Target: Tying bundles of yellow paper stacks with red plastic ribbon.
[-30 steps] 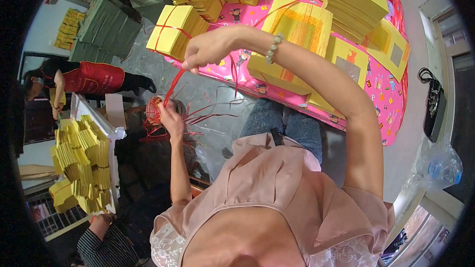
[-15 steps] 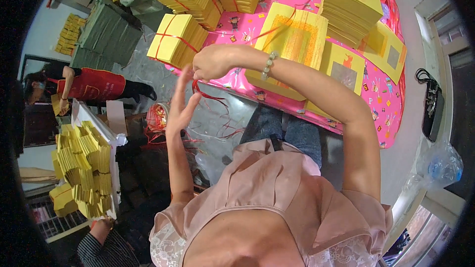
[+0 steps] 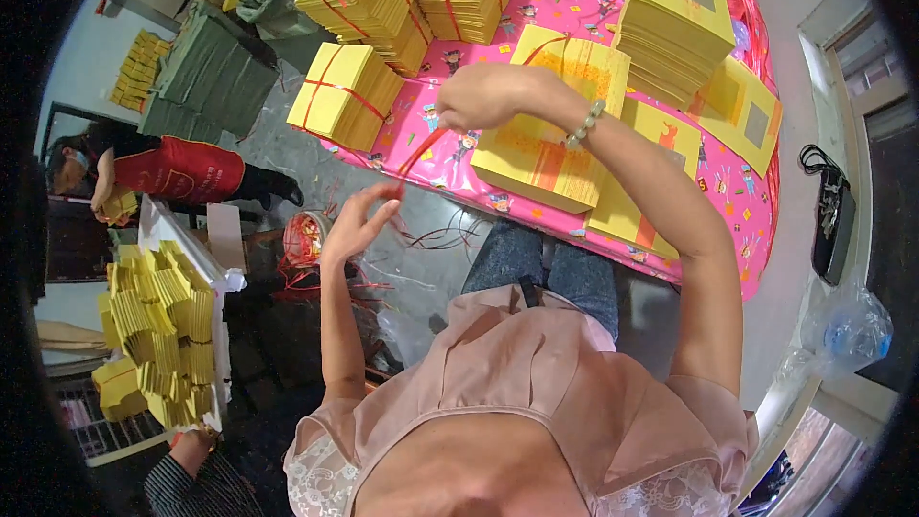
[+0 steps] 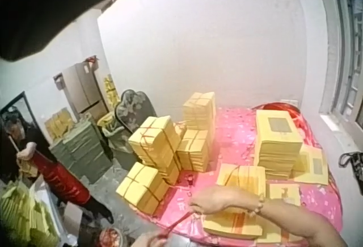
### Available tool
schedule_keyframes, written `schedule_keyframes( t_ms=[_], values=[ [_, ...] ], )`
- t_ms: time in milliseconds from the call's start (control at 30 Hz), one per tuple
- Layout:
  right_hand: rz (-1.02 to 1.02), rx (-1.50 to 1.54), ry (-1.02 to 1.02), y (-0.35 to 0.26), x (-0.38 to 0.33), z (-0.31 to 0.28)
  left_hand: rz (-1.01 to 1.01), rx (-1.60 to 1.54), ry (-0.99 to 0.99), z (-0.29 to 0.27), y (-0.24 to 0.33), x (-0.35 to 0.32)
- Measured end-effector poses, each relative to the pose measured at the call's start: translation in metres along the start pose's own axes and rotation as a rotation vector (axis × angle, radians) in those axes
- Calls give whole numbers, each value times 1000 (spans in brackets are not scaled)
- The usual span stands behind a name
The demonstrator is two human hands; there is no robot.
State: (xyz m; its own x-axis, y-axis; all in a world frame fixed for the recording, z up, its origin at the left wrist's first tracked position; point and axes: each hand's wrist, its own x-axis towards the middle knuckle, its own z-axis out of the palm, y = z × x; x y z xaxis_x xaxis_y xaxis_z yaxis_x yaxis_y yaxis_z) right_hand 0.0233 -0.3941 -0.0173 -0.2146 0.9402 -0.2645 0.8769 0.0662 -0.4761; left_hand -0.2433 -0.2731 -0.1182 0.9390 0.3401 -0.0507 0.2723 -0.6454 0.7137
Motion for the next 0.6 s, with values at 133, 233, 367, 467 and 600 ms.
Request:
schedule_keyframes(
  t_ms=[133, 233, 367, 467, 600],
  values=[
    [-17, -131, 65, -22, 6, 10, 349, 171, 345, 4, 44, 42],
    [-54, -102, 138, -23, 8, 17, 475, 24, 268, 8, 65, 59],
    [37, -63, 195, -27, -1, 1, 191, -258, 89, 8, 80, 60],
    [-11, 31, 431, -13, -6, 0, 105, -300, 299, 11, 68, 62],
    [-116, 212, 776, -7, 7, 18, 100, -591, 404, 16, 82, 70]
  ],
)
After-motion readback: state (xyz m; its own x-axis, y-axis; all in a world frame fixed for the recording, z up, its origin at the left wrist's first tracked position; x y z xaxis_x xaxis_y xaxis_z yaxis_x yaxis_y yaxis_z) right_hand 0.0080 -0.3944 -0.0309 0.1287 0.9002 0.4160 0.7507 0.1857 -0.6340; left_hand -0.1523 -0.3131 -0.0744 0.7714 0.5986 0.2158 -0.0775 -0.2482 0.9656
